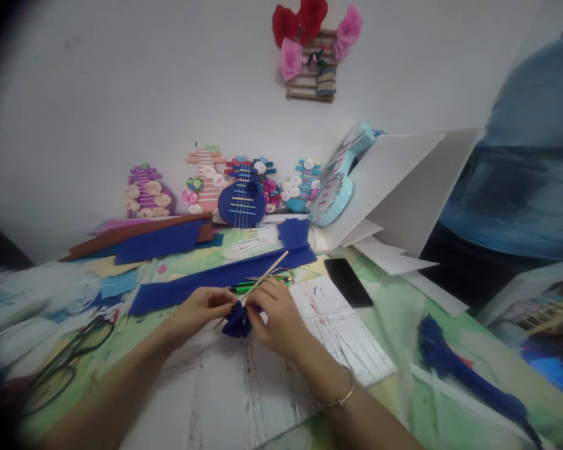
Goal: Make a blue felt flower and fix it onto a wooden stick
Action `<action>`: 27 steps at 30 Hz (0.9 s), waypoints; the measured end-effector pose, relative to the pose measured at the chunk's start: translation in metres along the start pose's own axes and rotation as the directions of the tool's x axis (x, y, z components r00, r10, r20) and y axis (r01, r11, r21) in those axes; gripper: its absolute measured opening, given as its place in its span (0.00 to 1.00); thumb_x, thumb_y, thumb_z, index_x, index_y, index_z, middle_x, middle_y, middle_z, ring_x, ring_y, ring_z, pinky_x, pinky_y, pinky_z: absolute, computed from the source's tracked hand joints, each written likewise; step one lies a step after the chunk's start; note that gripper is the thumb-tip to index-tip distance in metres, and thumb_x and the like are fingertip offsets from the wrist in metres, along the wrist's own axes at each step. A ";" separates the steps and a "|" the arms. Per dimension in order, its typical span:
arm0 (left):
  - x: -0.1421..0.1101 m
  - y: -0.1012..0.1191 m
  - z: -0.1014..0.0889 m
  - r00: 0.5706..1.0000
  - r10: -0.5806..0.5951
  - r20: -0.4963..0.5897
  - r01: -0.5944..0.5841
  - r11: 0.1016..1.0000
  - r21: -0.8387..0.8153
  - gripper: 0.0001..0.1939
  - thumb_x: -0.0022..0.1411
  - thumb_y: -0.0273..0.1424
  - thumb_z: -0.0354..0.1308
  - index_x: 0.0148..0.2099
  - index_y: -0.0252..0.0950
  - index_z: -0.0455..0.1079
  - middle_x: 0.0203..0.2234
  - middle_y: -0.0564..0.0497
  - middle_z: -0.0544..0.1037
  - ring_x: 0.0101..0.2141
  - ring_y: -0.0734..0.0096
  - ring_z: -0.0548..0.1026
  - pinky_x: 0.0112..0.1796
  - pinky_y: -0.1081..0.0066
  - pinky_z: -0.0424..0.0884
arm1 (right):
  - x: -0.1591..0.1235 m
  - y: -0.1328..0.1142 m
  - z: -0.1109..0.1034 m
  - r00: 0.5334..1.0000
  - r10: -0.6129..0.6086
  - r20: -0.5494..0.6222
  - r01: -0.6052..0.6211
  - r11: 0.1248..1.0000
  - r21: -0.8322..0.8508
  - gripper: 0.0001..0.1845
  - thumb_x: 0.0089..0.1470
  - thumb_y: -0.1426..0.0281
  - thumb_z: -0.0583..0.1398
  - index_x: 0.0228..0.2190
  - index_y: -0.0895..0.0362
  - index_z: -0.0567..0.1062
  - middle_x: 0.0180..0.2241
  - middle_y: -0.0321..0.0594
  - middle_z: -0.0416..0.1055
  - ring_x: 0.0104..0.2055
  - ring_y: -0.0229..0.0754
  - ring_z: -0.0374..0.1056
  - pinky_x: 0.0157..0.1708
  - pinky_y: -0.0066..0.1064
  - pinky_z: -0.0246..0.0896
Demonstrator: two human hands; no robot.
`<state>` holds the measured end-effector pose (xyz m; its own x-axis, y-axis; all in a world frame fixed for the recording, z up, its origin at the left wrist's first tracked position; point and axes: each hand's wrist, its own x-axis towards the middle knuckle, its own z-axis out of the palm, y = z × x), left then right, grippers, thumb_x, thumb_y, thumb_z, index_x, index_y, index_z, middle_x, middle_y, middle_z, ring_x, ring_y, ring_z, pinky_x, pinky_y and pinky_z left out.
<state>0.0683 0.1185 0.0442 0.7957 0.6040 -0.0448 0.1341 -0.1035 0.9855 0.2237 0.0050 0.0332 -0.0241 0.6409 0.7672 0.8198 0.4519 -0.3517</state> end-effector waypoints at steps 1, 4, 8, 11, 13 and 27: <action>0.001 0.000 0.000 1.000 0.004 -0.021 -0.004 1.000 -0.013 0.15 0.47 0.37 0.66 0.32 0.29 0.74 0.25 0.49 0.76 0.28 0.72 0.70 0.34 0.71 0.64 | -0.001 0.001 0.002 0.998 0.059 0.023 -0.059 0.998 0.000 0.04 0.53 0.76 0.57 0.29 0.58 0.71 0.28 0.40 0.68 0.34 0.42 0.61 0.37 0.36 0.57; 0.001 0.002 0.002 0.998 0.003 -0.060 -0.004 1.000 -0.021 0.15 0.46 0.37 0.66 0.31 0.29 0.74 0.24 0.50 0.76 0.27 0.71 0.70 0.33 0.71 0.64 | -0.002 0.004 0.011 0.970 0.213 0.115 -0.219 0.975 0.041 0.03 0.52 0.74 0.59 0.26 0.58 0.70 0.27 0.38 0.67 0.32 0.40 0.62 0.33 0.32 0.57; 0.000 0.005 0.006 0.998 0.007 -0.060 -0.008 1.000 -0.017 0.14 0.45 0.36 0.66 0.29 0.29 0.74 0.23 0.51 0.75 0.27 0.73 0.69 0.33 0.72 0.63 | -0.004 0.005 0.020 0.917 0.364 0.165 -0.389 0.907 0.159 0.04 0.49 0.76 0.60 0.25 0.58 0.70 0.25 0.35 0.66 0.29 0.37 0.61 0.28 0.27 0.54; 0.001 0.005 0.006 0.998 0.013 -0.054 -0.013 1.000 -0.011 0.14 0.46 0.36 0.66 0.29 0.29 0.73 0.23 0.51 0.75 0.26 0.73 0.69 0.32 0.73 0.63 | -0.005 0.009 0.022 0.883 0.425 0.198 -0.465 0.849 0.251 0.06 0.48 0.76 0.60 0.22 0.58 0.69 0.23 0.34 0.65 0.26 0.35 0.59 0.27 0.26 0.52; 0.002 0.002 0.004 0.997 0.007 -0.072 -0.008 1.000 -0.009 0.14 0.46 0.36 0.66 0.30 0.29 0.73 0.23 0.50 0.75 0.26 0.73 0.69 0.31 0.73 0.62 | -0.005 0.013 0.021 0.863 0.444 0.241 -0.502 0.808 0.309 0.07 0.48 0.74 0.60 0.21 0.58 0.68 0.22 0.33 0.63 0.25 0.34 0.58 0.26 0.26 0.51; -0.001 0.001 0.009 1.000 0.010 0.006 -0.010 1.000 -0.027 0.15 0.46 0.36 0.66 0.31 0.29 0.72 0.25 0.50 0.75 0.27 0.72 0.70 0.32 0.72 0.63 | 0.001 0.018 0.016 0.752 0.602 0.268 -0.580 0.413 0.702 0.16 0.43 0.60 0.66 0.29 0.57 0.71 0.23 0.34 0.68 0.26 0.35 0.64 0.29 0.29 0.58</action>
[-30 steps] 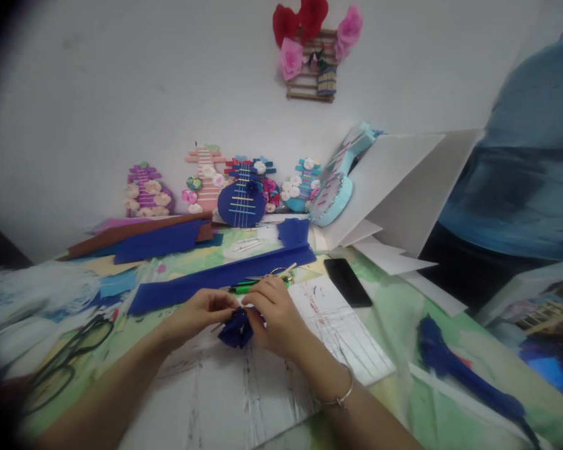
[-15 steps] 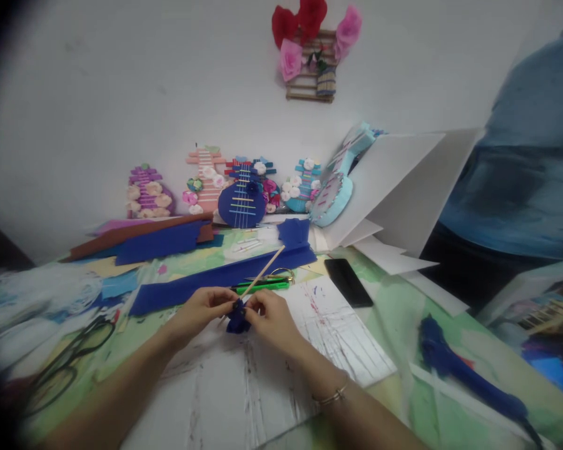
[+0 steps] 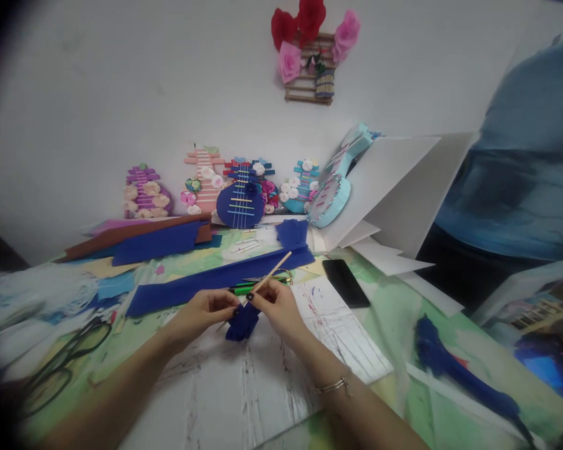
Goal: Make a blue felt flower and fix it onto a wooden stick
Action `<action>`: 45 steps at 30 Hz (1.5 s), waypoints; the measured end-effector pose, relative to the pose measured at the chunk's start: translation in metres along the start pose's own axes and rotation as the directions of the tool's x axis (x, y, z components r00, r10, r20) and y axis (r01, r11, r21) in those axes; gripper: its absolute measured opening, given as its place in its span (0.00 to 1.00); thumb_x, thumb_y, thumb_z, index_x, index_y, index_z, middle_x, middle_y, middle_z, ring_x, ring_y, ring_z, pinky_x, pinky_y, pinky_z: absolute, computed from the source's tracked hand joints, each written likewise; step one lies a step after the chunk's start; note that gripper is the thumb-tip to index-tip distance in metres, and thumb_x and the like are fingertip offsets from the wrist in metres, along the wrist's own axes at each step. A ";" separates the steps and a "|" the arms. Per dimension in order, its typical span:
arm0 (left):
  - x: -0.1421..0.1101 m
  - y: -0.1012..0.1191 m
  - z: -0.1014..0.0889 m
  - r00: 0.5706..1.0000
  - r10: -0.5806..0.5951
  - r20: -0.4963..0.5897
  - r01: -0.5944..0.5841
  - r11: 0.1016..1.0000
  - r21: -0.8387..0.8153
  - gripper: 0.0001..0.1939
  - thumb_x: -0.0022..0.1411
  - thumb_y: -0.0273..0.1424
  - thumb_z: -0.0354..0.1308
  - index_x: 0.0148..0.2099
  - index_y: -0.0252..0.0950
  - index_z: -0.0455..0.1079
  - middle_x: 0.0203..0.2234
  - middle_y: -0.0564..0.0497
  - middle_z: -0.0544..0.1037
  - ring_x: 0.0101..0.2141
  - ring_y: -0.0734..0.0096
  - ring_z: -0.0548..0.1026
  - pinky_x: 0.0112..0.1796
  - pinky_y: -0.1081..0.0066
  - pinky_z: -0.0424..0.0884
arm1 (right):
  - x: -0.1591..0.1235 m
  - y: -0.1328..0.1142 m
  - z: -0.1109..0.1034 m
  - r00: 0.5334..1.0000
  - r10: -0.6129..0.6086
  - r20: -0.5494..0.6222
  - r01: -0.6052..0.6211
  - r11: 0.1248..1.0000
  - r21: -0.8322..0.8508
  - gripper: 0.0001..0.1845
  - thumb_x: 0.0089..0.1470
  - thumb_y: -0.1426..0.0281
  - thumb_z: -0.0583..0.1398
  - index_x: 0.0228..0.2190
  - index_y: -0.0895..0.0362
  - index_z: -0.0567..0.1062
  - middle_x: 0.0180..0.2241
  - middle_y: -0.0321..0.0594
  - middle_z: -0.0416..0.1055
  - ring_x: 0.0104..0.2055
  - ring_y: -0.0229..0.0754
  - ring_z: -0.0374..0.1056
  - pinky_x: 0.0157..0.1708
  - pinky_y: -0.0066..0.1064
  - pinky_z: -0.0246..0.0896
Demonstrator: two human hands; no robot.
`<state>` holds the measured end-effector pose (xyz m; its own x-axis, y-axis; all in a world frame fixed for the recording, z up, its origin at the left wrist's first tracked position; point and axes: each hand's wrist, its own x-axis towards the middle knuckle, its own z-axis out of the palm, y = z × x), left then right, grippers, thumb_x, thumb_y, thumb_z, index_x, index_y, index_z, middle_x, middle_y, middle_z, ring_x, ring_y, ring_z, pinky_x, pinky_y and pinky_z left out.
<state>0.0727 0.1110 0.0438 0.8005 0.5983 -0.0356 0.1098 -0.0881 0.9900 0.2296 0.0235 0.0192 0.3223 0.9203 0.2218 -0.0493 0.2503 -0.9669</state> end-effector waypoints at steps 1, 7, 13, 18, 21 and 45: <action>0.000 -0.001 0.001 1.000 0.000 0.005 0.000 1.000 0.016 0.14 0.46 0.36 0.66 0.31 0.30 0.72 0.25 0.50 0.75 0.27 0.72 0.70 0.31 0.72 0.63 | 0.000 -0.001 0.000 1.000 0.010 -0.004 -0.010 1.000 0.028 0.16 0.42 0.60 0.67 0.29 0.57 0.71 0.22 0.33 0.68 0.26 0.36 0.64 0.29 0.29 0.59; 0.000 -0.003 0.002 0.999 -0.026 0.026 0.025 0.998 0.061 0.12 0.45 0.33 0.66 0.30 0.30 0.72 0.23 0.51 0.74 0.25 0.74 0.69 0.28 0.73 0.62 | -0.001 -0.002 0.001 1.000 -0.002 -0.003 0.003 0.999 0.054 0.14 0.42 0.62 0.67 0.24 0.58 0.71 0.21 0.33 0.69 0.24 0.35 0.66 0.28 0.28 0.61; -0.001 0.000 0.003 0.998 -0.048 0.036 0.044 0.995 0.094 0.10 0.44 0.31 0.65 0.30 0.30 0.71 0.19 0.54 0.70 0.22 0.77 0.65 0.25 0.75 0.57 | -0.002 -0.002 0.000 1.000 -0.009 0.007 0.008 0.999 0.034 0.13 0.42 0.62 0.67 0.23 0.58 0.71 0.20 0.34 0.69 0.23 0.36 0.66 0.27 0.29 0.61; -0.003 0.001 0.006 0.996 -0.052 0.075 0.043 0.992 0.122 0.10 0.45 0.32 0.64 0.28 0.30 0.70 0.17 0.56 0.66 0.20 0.79 0.61 0.23 0.75 0.52 | -0.003 -0.002 0.000 0.999 -0.036 0.011 0.035 0.999 0.019 0.12 0.41 0.63 0.67 0.23 0.58 0.73 0.20 0.35 0.69 0.23 0.36 0.66 0.25 0.28 0.59; -0.003 0.000 0.005 0.994 -0.051 0.093 0.040 0.992 0.118 0.10 0.46 0.33 0.64 0.29 0.30 0.70 0.18 0.56 0.66 0.20 0.79 0.61 0.23 0.75 0.52 | -0.004 -0.003 0.000 0.999 -0.031 0.014 0.031 0.999 0.032 0.11 0.41 0.63 0.67 0.23 0.58 0.73 0.20 0.36 0.70 0.24 0.38 0.66 0.26 0.29 0.59; -0.005 0.001 0.014 0.996 -0.069 0.053 0.074 0.991 -0.109 0.14 0.40 0.32 0.70 0.29 0.29 0.76 0.23 0.49 0.76 0.26 0.72 0.70 0.30 0.73 0.63 | -0.004 -0.010 -0.002 0.994 -0.104 0.040 0.104 0.994 -0.012 0.08 0.43 0.67 0.64 0.23 0.58 0.71 0.22 0.36 0.68 0.25 0.37 0.64 0.25 0.27 0.55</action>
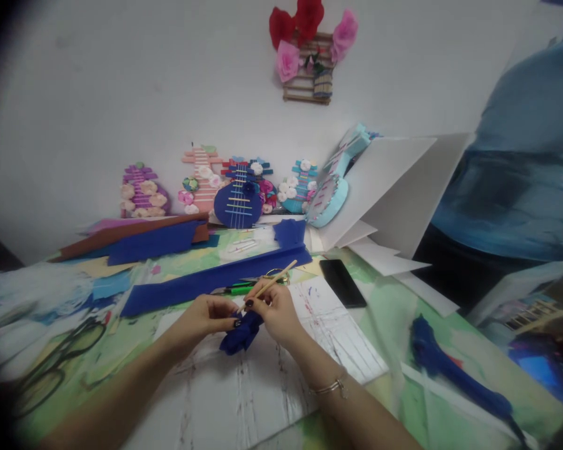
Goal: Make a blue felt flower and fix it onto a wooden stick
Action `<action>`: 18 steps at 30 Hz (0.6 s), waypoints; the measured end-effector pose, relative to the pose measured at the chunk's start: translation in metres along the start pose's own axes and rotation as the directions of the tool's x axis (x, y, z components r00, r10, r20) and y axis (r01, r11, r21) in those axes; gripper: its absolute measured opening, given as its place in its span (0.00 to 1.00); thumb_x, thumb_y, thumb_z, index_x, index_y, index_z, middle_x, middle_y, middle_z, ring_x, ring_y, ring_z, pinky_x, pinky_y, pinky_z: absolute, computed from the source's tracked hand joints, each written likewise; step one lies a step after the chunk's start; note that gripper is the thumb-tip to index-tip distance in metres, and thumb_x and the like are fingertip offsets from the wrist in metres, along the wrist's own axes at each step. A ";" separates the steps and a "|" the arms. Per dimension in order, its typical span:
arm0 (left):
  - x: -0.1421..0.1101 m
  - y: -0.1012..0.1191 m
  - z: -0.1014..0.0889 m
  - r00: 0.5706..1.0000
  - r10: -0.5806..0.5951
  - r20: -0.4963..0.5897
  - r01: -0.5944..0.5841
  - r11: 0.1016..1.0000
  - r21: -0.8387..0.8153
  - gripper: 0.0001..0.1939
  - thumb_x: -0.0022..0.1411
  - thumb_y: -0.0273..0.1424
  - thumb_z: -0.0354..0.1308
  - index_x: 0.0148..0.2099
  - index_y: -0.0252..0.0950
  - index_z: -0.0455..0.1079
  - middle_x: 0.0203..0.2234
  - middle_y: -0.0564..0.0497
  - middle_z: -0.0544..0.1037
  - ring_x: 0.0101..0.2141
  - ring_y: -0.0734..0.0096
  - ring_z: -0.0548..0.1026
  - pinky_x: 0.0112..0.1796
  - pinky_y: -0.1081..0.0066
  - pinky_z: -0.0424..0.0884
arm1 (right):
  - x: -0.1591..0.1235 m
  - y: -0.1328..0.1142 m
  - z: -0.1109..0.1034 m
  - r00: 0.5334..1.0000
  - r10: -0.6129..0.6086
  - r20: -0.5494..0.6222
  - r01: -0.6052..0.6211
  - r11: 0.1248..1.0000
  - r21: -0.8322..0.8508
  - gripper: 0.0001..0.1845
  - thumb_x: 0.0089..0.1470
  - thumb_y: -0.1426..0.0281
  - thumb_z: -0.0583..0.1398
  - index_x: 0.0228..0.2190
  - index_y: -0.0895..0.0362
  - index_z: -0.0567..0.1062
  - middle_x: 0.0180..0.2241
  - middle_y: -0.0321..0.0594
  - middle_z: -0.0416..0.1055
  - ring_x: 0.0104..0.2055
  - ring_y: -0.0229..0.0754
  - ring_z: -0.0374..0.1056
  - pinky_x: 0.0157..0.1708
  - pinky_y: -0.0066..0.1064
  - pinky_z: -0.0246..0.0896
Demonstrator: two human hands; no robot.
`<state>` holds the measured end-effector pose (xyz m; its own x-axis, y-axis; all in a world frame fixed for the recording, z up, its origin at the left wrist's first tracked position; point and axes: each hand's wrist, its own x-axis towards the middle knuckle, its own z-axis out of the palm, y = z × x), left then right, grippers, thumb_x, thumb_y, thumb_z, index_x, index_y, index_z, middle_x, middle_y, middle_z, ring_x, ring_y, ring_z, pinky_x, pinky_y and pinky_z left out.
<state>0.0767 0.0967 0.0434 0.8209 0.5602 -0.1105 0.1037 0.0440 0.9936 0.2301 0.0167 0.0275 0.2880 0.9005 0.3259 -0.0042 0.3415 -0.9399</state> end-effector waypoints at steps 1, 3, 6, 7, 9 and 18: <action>0.000 0.000 0.000 1.000 -0.011 0.007 0.011 1.000 0.006 0.14 0.40 0.33 0.70 0.29 0.29 0.76 0.23 0.49 0.76 0.26 0.72 0.70 0.30 0.73 0.63 | 0.000 0.001 0.000 1.000 -0.007 -0.002 0.007 1.000 -0.017 0.08 0.43 0.67 0.64 0.23 0.58 0.72 0.21 0.36 0.68 0.25 0.37 0.63 0.25 0.27 0.55; 0.000 0.002 -0.003 0.999 -0.010 0.040 0.008 0.999 0.031 0.13 0.43 0.34 0.69 0.30 0.30 0.76 0.24 0.49 0.76 0.27 0.72 0.70 0.31 0.73 0.63 | 0.000 0.001 -0.001 1.000 -0.018 -0.004 0.017 0.999 -0.038 0.07 0.44 0.68 0.63 0.23 0.58 0.72 0.21 0.36 0.68 0.24 0.36 0.63 0.25 0.27 0.54; -0.002 0.006 -0.008 0.997 0.048 0.067 -0.055 0.992 0.115 0.13 0.50 0.37 0.65 0.32 0.30 0.77 0.23 0.50 0.75 0.25 0.74 0.67 0.28 0.75 0.61 | 0.001 0.002 -0.002 0.999 -0.033 -0.005 0.033 0.999 -0.037 0.06 0.44 0.69 0.63 0.24 0.58 0.72 0.22 0.36 0.68 0.25 0.37 0.64 0.26 0.27 0.55; -0.002 0.007 -0.009 0.995 0.063 0.076 -0.073 0.988 0.135 0.14 0.52 0.38 0.64 0.33 0.30 0.77 0.23 0.50 0.75 0.25 0.75 0.66 0.27 0.75 0.60 | 0.001 0.002 -0.002 0.999 -0.038 -0.007 0.037 0.999 -0.033 0.05 0.44 0.69 0.63 0.24 0.58 0.72 0.22 0.35 0.68 0.25 0.37 0.64 0.26 0.27 0.55; -0.003 0.008 -0.011 0.991 0.055 0.119 -0.069 0.991 0.111 0.14 0.51 0.38 0.65 0.35 0.31 0.78 0.25 0.49 0.76 0.26 0.74 0.67 0.28 0.75 0.60 | 0.001 0.002 -0.002 0.999 -0.036 -0.012 0.036 0.999 -0.019 0.05 0.44 0.69 0.63 0.24 0.58 0.71 0.22 0.35 0.67 0.25 0.36 0.64 0.26 0.27 0.55; -0.002 0.007 -0.009 0.989 0.006 0.148 -0.015 0.998 0.061 0.11 0.48 0.34 0.67 0.31 0.31 0.77 0.21 0.52 0.74 0.23 0.77 0.64 0.29 0.75 0.60 | 0.000 0.002 -0.001 1.000 0.020 0.010 -0.020 1.000 -0.009 0.06 0.43 0.68 0.63 0.24 0.58 0.72 0.20 0.37 0.69 0.23 0.37 0.63 0.24 0.27 0.54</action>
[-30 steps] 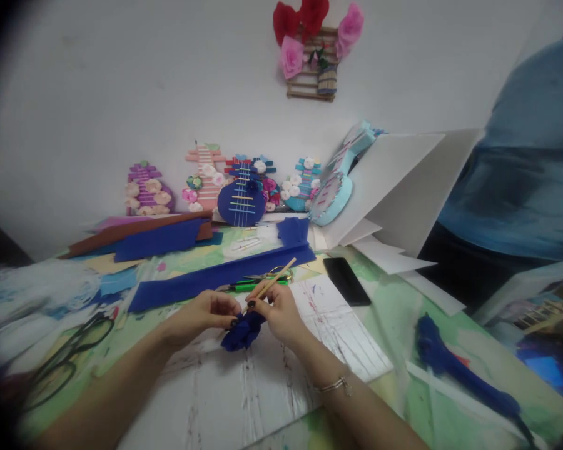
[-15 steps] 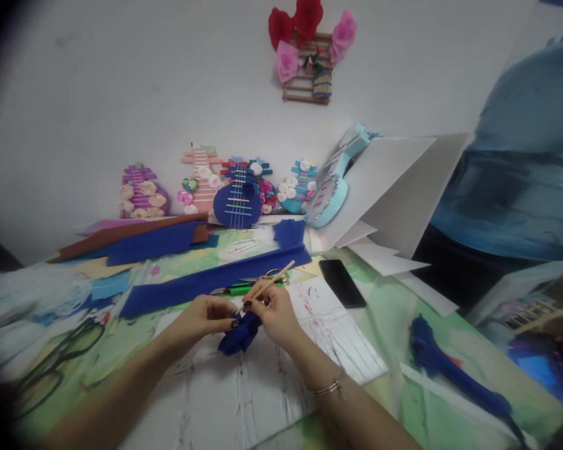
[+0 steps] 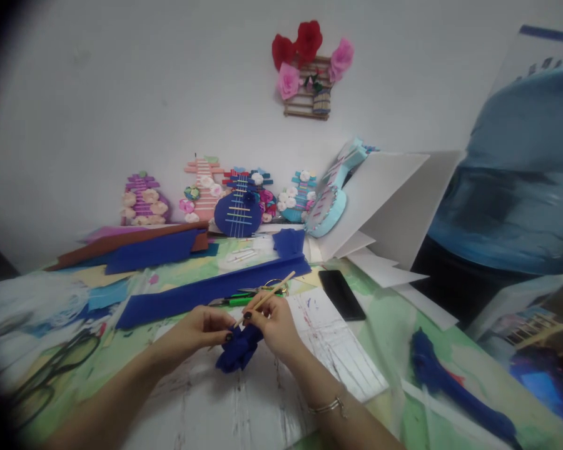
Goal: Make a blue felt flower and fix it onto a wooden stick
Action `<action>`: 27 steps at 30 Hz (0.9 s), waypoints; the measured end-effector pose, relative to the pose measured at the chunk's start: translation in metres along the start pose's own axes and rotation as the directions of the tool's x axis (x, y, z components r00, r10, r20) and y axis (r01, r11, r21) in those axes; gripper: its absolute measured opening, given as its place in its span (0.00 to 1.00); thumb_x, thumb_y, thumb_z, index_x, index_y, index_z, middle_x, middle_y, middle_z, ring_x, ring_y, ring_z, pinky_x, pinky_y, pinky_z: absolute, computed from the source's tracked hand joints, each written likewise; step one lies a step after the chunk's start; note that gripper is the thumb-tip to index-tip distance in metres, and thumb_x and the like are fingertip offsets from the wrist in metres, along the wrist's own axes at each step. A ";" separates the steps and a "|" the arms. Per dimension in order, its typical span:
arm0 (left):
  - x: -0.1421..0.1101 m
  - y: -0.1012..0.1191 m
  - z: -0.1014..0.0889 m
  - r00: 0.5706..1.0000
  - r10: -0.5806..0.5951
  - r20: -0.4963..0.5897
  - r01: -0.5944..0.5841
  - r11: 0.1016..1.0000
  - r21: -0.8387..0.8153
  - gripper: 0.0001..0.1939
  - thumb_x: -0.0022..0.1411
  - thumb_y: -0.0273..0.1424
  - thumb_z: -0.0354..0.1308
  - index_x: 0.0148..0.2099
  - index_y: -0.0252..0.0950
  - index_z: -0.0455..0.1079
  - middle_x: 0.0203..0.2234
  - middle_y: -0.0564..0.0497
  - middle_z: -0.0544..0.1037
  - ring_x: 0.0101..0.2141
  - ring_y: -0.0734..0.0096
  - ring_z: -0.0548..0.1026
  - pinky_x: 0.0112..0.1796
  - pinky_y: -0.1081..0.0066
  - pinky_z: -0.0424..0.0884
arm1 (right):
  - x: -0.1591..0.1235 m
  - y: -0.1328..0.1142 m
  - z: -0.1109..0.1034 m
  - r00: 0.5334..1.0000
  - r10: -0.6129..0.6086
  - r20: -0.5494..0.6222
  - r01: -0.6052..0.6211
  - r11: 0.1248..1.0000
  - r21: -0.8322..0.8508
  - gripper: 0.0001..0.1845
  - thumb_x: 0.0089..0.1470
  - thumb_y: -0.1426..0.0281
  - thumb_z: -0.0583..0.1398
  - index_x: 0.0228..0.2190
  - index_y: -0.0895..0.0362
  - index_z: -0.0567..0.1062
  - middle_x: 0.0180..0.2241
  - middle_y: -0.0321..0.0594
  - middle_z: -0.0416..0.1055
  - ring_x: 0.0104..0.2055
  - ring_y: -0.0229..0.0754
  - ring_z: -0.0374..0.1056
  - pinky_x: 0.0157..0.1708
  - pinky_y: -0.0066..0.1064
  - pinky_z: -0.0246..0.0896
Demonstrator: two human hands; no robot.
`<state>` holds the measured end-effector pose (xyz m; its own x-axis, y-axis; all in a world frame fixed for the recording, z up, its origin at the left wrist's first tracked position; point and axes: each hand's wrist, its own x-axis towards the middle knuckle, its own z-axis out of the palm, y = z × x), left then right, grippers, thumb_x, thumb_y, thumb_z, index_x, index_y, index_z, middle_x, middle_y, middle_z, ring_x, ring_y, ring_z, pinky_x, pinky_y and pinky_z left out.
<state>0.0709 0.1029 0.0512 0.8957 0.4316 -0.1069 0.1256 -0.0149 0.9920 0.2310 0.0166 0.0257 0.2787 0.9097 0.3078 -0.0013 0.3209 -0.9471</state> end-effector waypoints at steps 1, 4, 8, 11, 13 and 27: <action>0.000 0.001 0.000 1.000 0.007 0.005 -0.008 1.000 0.019 0.10 0.50 0.35 0.66 0.31 0.31 0.77 0.21 0.52 0.74 0.23 0.77 0.64 0.29 0.75 0.59 | 0.000 0.000 0.000 1.000 0.006 -0.004 -0.006 1.000 0.000 0.06 0.43 0.68 0.63 0.24 0.58 0.72 0.20 0.37 0.70 0.23 0.37 0.63 0.24 0.27 0.54; -0.002 0.004 0.000 0.999 0.022 0.039 -0.025 0.998 0.062 0.10 0.54 0.35 0.63 0.31 0.32 0.77 0.23 0.51 0.75 0.25 0.76 0.65 0.29 0.75 0.59 | 0.000 -0.002 0.001 1.000 0.013 -0.018 -0.014 1.000 -0.014 0.07 0.44 0.68 0.63 0.24 0.59 0.72 0.20 0.37 0.70 0.24 0.37 0.64 0.24 0.27 0.54; -0.002 0.003 0.001 0.995 0.044 0.092 -0.049 0.997 0.060 0.11 0.56 0.36 0.61 0.33 0.31 0.78 0.26 0.50 0.76 0.27 0.74 0.67 0.31 0.74 0.60 | 0.000 -0.003 0.002 1.000 -0.004 -0.029 0.003 1.000 -0.027 0.07 0.43 0.68 0.63 0.24 0.59 0.72 0.21 0.37 0.69 0.24 0.37 0.65 0.25 0.28 0.55; -0.001 0.000 0.002 0.999 0.028 0.036 -0.029 0.999 0.030 0.10 0.54 0.34 0.63 0.34 0.32 0.78 0.27 0.49 0.78 0.28 0.74 0.69 0.32 0.74 0.62 | 0.000 -0.001 0.002 0.999 -0.029 -0.044 0.027 0.999 -0.044 0.06 0.44 0.68 0.62 0.24 0.58 0.72 0.21 0.36 0.68 0.25 0.37 0.64 0.26 0.29 0.55; 0.000 -0.003 0.002 0.999 -0.006 -0.048 0.007 1.000 0.018 0.08 0.49 0.32 0.66 0.32 0.32 0.78 0.25 0.50 0.78 0.26 0.75 0.69 0.30 0.75 0.61 | 0.000 0.001 0.002 0.998 -0.032 -0.059 0.027 0.996 -0.086 0.07 0.45 0.67 0.62 0.25 0.58 0.72 0.22 0.37 0.68 0.25 0.38 0.63 0.26 0.29 0.56; 0.003 -0.006 0.001 0.972 -0.138 -0.192 0.119 0.987 -0.108 0.12 0.31 0.27 0.71 0.24 0.31 0.75 0.17 0.52 0.76 0.20 0.75 0.70 0.26 0.75 0.65 | -0.001 0.001 0.007 0.992 0.000 0.125 0.035 0.962 -0.272 0.09 0.50 0.65 0.60 0.30 0.59 0.74 0.27 0.38 0.71 0.30 0.38 0.65 0.30 0.28 0.55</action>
<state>0.0735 0.1034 0.0446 0.7713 0.5943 -0.2279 0.1844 0.1341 0.9737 0.2237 0.0179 0.0247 0.1570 0.9353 0.3171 0.2698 0.2683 -0.9248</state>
